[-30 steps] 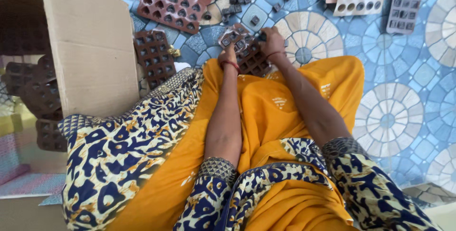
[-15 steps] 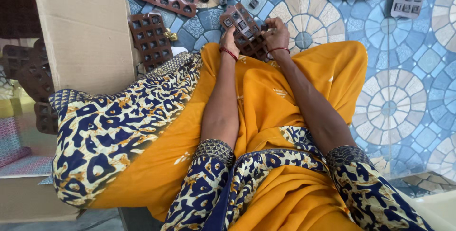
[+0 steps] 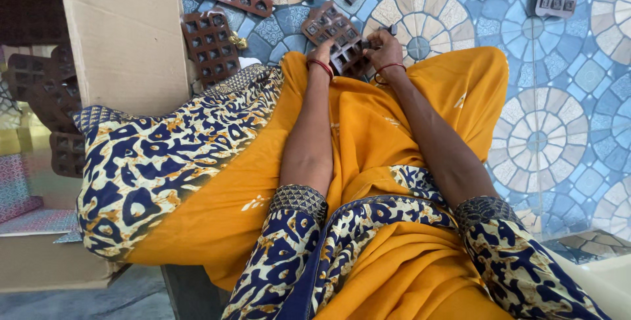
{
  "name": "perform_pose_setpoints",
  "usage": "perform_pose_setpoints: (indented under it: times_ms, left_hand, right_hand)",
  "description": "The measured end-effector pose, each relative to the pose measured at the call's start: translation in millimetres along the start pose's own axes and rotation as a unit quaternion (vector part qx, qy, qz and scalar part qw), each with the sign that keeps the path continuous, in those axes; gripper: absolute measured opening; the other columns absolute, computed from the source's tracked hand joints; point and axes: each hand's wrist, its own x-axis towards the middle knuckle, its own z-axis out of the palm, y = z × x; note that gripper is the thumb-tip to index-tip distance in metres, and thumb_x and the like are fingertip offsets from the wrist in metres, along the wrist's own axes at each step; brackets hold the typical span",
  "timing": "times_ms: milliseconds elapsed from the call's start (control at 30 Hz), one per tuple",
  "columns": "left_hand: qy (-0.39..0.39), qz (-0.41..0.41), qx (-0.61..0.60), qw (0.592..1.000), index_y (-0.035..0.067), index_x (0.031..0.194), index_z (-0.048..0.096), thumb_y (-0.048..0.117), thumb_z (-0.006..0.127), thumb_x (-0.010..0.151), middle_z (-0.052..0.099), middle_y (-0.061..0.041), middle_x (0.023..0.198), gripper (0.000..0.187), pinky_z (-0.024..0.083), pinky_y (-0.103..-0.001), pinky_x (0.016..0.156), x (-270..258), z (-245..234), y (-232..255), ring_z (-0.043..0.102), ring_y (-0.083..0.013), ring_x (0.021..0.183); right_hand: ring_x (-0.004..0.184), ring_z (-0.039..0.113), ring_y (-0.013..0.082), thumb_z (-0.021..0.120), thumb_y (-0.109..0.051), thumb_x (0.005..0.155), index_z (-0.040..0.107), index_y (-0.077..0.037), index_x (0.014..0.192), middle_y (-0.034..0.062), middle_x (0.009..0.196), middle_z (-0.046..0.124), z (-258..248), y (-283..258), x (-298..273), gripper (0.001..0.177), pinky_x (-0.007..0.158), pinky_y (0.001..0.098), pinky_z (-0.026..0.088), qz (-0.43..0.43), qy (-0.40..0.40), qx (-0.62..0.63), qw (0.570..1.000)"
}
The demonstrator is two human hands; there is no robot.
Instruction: The person sits on the floor and places small dark square pieces into the cavities of a brown plastic mold. They pick up pieces from a pile on the floor and insert them into the mold one by one, filling the slots.
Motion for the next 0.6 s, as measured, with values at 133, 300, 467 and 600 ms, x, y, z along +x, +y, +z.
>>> perform_pose_setpoints:
  times_ms: [133, 300, 467, 600]
  left_hand:
    - [0.003, 0.095, 0.041, 0.995, -0.008, 0.118, 0.067, 0.017, 0.08, 0.077, 0.073, -0.019, 0.116, 0.051, 0.054, -0.04, 0.088, -2, 1, -2, 0.069, -0.0274, 0.097]
    - [0.052, 0.083, 0.094, 0.991, -0.011, 0.114, 0.069, 0.017, 0.081, 0.078, 0.074, -0.02, 0.113, 0.047, 0.053, -0.04, 0.089, -1, 3, -1, 0.07, -0.0287, 0.097]
    - [0.069, 0.037, 0.087, 0.993, -0.005, 0.117, 0.067, 0.016, 0.078, 0.079, 0.071, -0.017, 0.114, 0.045, 0.053, -0.041, 0.086, 5, 0, -4, 0.068, -0.0279, 0.096]
    - [0.033, 0.075, 0.048, 0.996, -0.007, 0.113, 0.07, 0.015, 0.077, 0.077, 0.074, -0.018, 0.11, 0.043, 0.057, -0.04, 0.082, 7, -1, -9, 0.071, -0.0272, 0.092]
  right_hand:
    - [0.088, 0.072, 0.019, 0.084, -0.002, 0.074, 0.071, -0.007, 0.106, 0.008, 0.096, 0.074, 6, 0, 0, 0.035, 0.08, 0.0324, 0.059, 0.032, 0.018, -0.004, 0.999]
    - [0.09, 0.073, 0.0202, 0.08, 0.003, 0.075, 0.073, -0.009, 0.108, 0.0081, 0.1, 0.074, 13, -6, -1, 0.036, 0.081, 0.0333, 0.06, 0.044, 0.014, 0.01, 0.999]
    - [0.093, 0.07, 0.0293, 0.082, 0.002, 0.078, 0.076, -0.011, 0.106, 0.0116, 0.106, 0.069, 17, -12, -5, 0.031, 0.083, 0.0393, 0.056, -0.056, 0.001, -0.082, 0.995]
    - [0.094, 0.068, 0.0323, 0.083, -0.001, 0.077, 0.077, -0.011, 0.105, 0.0131, 0.106, 0.068, 14, -26, -7, 0.03, 0.082, 0.0416, 0.054, -0.065, -0.025, -0.102, 0.992]
